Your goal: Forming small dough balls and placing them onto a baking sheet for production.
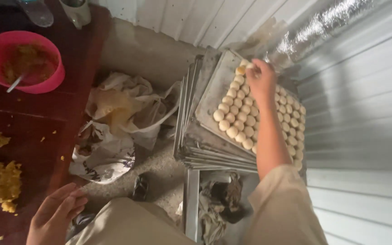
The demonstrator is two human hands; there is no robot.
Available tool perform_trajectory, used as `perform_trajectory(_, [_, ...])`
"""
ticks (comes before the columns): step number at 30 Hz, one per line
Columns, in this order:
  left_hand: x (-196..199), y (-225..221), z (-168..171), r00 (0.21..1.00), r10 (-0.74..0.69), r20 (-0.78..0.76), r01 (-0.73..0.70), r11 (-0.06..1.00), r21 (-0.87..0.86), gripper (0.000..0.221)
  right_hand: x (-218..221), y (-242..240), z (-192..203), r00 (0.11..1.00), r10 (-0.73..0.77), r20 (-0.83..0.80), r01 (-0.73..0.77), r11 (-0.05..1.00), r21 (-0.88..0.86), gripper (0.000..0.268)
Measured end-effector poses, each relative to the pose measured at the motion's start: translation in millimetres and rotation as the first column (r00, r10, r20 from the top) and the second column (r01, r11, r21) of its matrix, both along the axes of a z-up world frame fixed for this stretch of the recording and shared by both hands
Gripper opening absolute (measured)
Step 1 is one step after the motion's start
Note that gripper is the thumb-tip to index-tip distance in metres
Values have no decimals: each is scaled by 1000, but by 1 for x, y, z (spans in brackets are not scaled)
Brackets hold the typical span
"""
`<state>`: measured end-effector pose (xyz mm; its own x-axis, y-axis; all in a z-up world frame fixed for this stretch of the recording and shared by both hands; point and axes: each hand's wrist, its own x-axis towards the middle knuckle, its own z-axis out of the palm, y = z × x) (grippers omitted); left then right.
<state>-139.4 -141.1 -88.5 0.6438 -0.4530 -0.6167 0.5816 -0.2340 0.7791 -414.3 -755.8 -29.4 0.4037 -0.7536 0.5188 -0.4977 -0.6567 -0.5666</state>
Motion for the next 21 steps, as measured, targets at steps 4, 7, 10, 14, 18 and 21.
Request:
perform_trajectory(4, [-10, -14, 9, 997, 46, 57, -51, 996, 72, 40, 30, -49, -7, 990, 24, -142, -29, 999, -31, 30])
perform_trajectory(7, [-13, -13, 5, 992, 93, 88, -107, 980, 167, 37, 42, -70, -19, 954, 3, -300, -30, 996, -85, 29])
perform_trajectory(10, [-14, -6, -4, 991, 127, 51, -131, 987, 93, 37, 48, -73, -23, 910, -32, -414, -39, 986, -161, 29])
perform_trajectory(14, [-15, -17, 8, 986, 138, 88, -146, 985, 90, 37, 49, -69, -17, 910, -17, -415, -20, 996, -86, 28])
perform_trajectory(18, [-15, -31, 56, 995, 41, 87, -51, 993, 111, 43, 47, -87, -44, 942, 154, -299, -73, 961, 266, 42])
perform_trajectory(21, [-11, -17, 13, 985, 34, 167, -19, 996, -88, 39, 40, -105, -52, 859, 109, -500, -59, 992, 114, 46])
